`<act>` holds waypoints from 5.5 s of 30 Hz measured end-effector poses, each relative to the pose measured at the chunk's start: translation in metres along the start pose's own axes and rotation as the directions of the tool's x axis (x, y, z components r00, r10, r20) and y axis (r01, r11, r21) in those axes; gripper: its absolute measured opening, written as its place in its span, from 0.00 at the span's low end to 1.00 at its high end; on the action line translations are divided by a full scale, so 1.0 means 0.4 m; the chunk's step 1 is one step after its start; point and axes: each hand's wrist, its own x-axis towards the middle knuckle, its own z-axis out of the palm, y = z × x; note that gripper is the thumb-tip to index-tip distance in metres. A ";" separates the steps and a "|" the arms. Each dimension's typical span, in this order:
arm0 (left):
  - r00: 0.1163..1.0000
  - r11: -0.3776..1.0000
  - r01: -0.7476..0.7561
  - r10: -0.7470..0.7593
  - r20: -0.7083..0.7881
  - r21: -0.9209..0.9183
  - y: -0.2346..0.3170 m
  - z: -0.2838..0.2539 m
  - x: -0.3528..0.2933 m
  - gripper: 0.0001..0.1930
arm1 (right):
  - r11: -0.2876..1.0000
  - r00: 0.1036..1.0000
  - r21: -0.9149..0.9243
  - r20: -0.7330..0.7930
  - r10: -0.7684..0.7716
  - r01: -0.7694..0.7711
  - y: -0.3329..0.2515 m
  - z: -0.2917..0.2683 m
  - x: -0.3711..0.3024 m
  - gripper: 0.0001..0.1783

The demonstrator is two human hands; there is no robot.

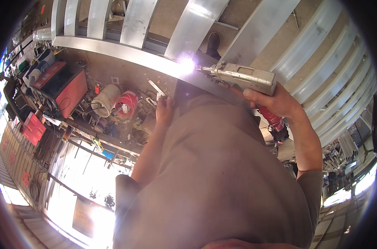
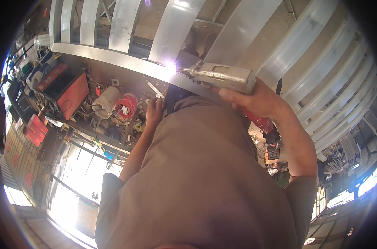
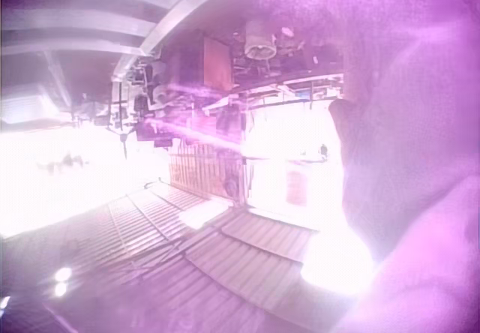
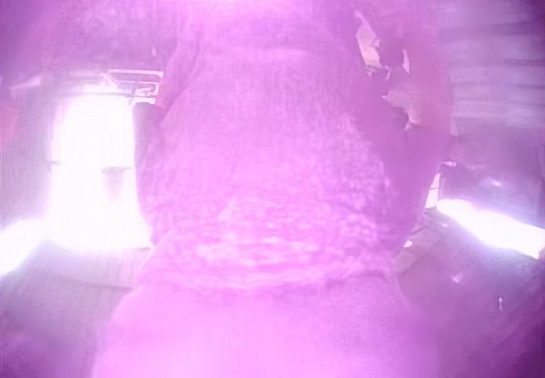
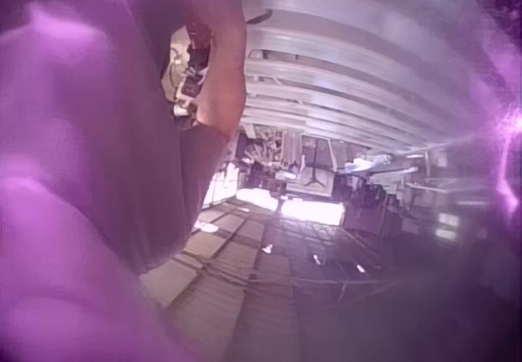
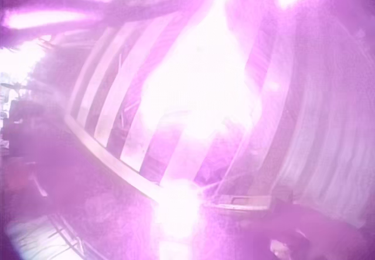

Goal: The person uses a pneumatic rivet gun to fasten metal slats to a rectangular frame, then flips the frame and aligns additional slats by hand. The person secures the slats with the rivet gun and adjusts their positions to ensure alignment.

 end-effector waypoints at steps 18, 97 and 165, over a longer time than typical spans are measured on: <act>0.717 0.648 -0.184 0.603 0.350 -0.739 0.381 -0.096 -0.123 0.31 | 0.811 0.971 0.537 -0.071 -0.230 0.232 0.074 -0.056 -0.123 0.36; 0.607 0.192 -0.735 0.615 0.504 0.651 0.953 -0.429 0.399 0.61 | 0.993 0.996 0.112 -0.088 -0.027 0.037 -0.322 0.218 0.243 0.35; 0.600 0.130 -0.756 0.527 0.601 0.641 1.006 -0.454 0.341 0.58 | 0.997 0.998 0.052 -0.028 -0.060 0.062 -0.370 0.230 0.350 0.33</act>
